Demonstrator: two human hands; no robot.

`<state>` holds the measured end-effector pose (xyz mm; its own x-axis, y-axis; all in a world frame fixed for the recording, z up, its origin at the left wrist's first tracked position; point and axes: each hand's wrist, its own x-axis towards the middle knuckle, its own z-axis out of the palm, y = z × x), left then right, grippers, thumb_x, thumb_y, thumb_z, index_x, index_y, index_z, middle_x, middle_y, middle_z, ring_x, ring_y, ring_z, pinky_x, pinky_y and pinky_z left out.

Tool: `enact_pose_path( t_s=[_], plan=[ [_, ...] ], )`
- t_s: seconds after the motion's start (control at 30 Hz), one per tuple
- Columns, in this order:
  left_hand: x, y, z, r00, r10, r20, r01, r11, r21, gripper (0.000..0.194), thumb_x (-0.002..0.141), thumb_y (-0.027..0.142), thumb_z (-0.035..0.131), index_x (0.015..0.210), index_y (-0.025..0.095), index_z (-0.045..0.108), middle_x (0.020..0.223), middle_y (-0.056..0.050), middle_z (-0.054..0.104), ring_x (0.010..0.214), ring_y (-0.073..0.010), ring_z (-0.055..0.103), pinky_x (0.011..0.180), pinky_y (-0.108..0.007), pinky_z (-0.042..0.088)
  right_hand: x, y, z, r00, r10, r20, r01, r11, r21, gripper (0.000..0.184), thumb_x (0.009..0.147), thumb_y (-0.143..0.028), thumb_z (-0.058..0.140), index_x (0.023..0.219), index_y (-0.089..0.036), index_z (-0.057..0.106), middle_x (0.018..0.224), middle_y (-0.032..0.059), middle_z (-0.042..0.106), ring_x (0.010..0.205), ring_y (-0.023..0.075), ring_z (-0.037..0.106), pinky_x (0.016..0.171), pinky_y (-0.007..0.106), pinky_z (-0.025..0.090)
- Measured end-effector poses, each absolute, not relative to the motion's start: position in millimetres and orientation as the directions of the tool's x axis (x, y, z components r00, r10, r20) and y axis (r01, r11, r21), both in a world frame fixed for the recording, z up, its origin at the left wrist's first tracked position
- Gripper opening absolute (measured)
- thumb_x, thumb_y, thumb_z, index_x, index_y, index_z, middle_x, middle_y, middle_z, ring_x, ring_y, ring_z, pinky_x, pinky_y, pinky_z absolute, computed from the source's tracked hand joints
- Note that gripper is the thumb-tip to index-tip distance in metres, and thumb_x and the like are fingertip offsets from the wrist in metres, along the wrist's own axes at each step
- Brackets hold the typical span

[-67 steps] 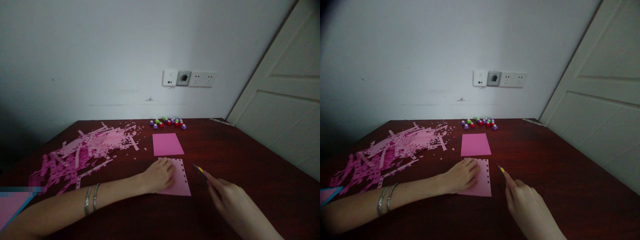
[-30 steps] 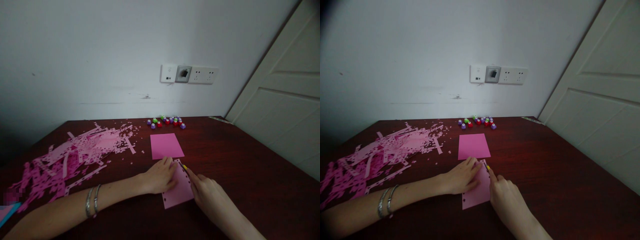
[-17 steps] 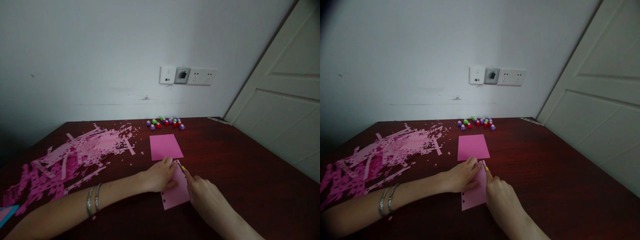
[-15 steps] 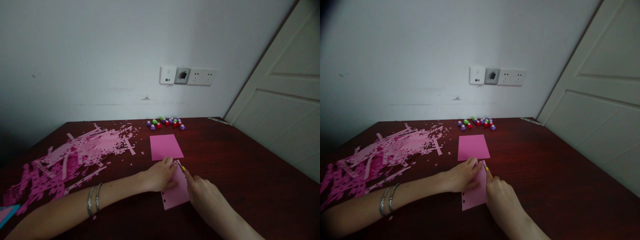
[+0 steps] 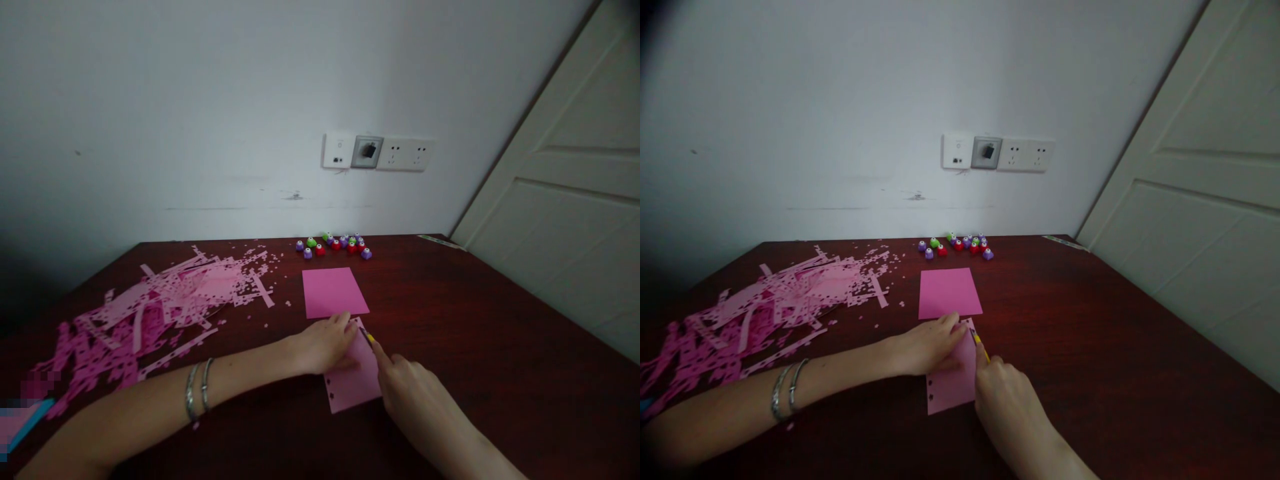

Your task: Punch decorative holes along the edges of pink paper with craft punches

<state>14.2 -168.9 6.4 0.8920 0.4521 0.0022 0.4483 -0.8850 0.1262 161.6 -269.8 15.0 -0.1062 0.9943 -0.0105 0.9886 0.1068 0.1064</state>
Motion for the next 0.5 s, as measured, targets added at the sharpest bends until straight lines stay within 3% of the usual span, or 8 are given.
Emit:
enact_pose_path(
  t_s=[0.5],
  plan=[
    [16.5,-168.2,4.4,0.890,0.455,-0.029,0.456,-0.886,0.086,0.064,0.080,0.050,0.051,0.126,0.008,0.034,0.118,-0.018,0.046,0.103,-0.0272,0.051,0.081,-0.034,0.043,165.4,-290.0,11.5,-0.134,0.991,0.003,0.982,0.133,0.131,0.051,0.074,0.002,0.038,0.120,-0.012,0.055,0.067,0.0086,0.065,0.051,0.0173,0.064,0.043,0.022,0.047]
  ],
)
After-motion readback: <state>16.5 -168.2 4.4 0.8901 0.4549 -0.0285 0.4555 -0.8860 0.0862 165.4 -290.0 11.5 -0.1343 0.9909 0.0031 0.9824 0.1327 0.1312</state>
